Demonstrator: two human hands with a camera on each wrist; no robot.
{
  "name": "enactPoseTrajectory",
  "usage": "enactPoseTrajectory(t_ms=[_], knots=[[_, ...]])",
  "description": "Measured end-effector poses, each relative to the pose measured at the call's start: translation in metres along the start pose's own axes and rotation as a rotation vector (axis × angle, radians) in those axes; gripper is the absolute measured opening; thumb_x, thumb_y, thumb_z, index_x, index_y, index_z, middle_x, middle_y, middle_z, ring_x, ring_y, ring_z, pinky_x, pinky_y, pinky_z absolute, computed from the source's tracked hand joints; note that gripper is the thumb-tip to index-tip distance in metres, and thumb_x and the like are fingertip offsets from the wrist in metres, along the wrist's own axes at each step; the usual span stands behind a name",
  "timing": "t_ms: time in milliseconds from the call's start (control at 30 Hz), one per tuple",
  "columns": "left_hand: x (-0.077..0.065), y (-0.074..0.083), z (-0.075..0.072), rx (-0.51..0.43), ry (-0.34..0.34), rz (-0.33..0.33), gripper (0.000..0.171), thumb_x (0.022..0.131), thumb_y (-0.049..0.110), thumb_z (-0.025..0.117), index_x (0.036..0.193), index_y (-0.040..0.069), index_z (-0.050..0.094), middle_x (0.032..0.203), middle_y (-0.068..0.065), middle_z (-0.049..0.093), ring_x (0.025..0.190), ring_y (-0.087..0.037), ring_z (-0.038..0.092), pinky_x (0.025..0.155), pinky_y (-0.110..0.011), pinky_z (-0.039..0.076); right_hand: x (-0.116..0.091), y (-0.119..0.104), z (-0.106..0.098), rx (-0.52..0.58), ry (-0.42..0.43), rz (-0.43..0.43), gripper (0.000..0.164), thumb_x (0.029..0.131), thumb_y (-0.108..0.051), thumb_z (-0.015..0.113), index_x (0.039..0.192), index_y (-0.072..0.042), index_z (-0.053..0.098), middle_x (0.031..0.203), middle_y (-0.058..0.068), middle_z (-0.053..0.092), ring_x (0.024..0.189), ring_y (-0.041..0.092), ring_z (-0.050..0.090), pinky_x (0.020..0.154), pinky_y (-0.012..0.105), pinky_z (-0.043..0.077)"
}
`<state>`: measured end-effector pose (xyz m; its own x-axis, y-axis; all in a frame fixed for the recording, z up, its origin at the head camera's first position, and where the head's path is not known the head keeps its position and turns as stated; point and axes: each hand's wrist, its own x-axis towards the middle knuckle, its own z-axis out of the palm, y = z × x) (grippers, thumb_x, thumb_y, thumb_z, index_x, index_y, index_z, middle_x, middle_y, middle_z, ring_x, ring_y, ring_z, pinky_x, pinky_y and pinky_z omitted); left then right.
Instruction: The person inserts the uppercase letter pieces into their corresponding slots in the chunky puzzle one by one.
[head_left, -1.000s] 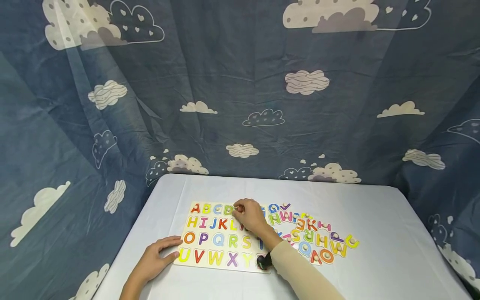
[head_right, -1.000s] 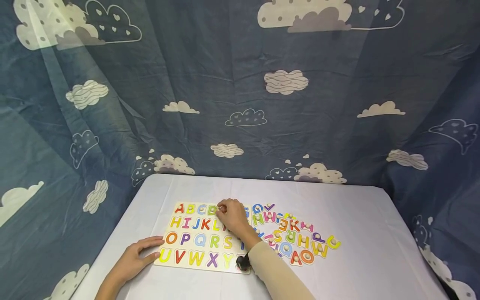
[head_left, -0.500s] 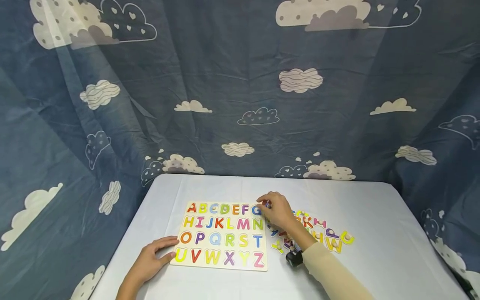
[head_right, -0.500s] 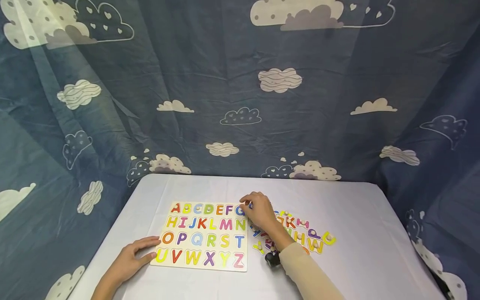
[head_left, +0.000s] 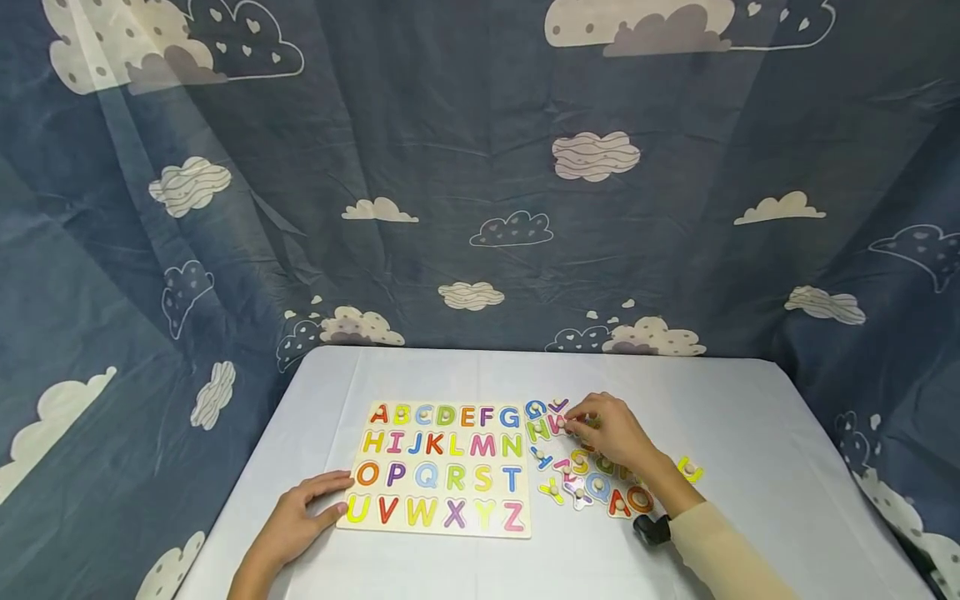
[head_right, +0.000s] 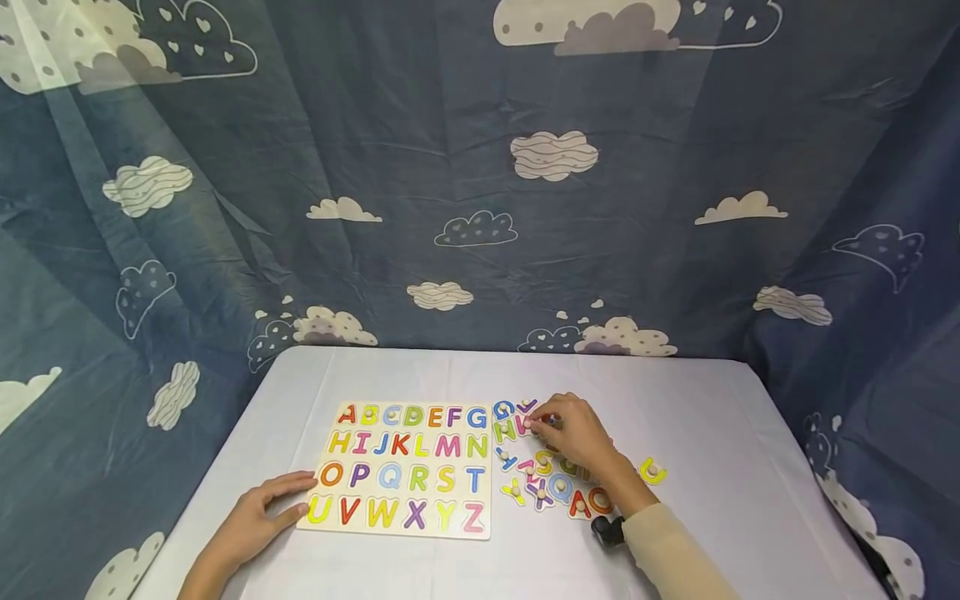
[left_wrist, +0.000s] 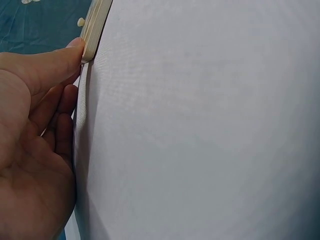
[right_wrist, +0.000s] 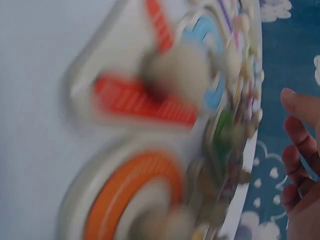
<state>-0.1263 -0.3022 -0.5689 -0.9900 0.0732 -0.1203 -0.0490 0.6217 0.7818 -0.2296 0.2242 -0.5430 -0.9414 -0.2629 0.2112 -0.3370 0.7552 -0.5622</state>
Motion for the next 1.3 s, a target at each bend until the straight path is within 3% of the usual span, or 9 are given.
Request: enactPoseTrajectory(t_ms=[300, 567, 933, 1300], knots=[[-0.001, 0.002, -0.001, 0.020, 0.010, 0.019, 0.037, 0.087, 0.024, 0.083, 0.124, 0.028, 0.075, 0.142, 0.008, 0.065, 0.144, -0.028, 0.049, 0.121, -0.054, 0.036, -0.016, 0.029, -0.013, -0.018, -0.081, -0.004, 0.012, 0.091, -0.020, 0.080, 0.102, -0.021, 0.082, 0.093, -0.014, 0.071, 0.085, 0.008, 0.055, 0.077, 0.028, 0.051], [-0.001, 0.002, -0.002, 0.028, 0.013, 0.024, 0.038, 0.088, 0.024, 0.082, 0.125, 0.027, 0.075, 0.143, 0.006, 0.065, 0.144, -0.029, 0.049, 0.121, -0.055, 0.036, -0.022, 0.037, -0.015, 0.003, -0.180, -0.028, 0.019, 0.093, -0.016, 0.077, 0.111, -0.019, 0.081, 0.096, -0.011, 0.072, 0.081, 0.009, 0.051, 0.070, 0.023, 0.044], [-0.002, 0.005, 0.002, 0.023, 0.010, -0.007, 0.038, 0.087, 0.023, 0.082, 0.124, 0.027, 0.075, 0.143, 0.009, 0.064, 0.145, -0.027, 0.048, 0.122, -0.052, 0.035, -0.025, 0.041, -0.014, -0.004, -0.173, -0.043, 0.019, 0.093, -0.015, 0.077, 0.110, -0.022, 0.081, 0.096, -0.012, 0.072, 0.081, 0.007, 0.050, 0.071, 0.023, 0.045], [-0.001, 0.004, 0.003, 0.019, 0.011, -0.018, 0.038, 0.087, 0.023, 0.083, 0.124, 0.028, 0.075, 0.143, 0.008, 0.064, 0.145, -0.026, 0.048, 0.122, -0.049, 0.035, -0.023, 0.037, -0.016, 0.043, -0.120, -0.013, 0.012, 0.091, -0.028, 0.080, 0.102, -0.024, 0.081, 0.091, -0.015, 0.068, 0.081, 0.011, 0.053, 0.070, 0.023, 0.045]])
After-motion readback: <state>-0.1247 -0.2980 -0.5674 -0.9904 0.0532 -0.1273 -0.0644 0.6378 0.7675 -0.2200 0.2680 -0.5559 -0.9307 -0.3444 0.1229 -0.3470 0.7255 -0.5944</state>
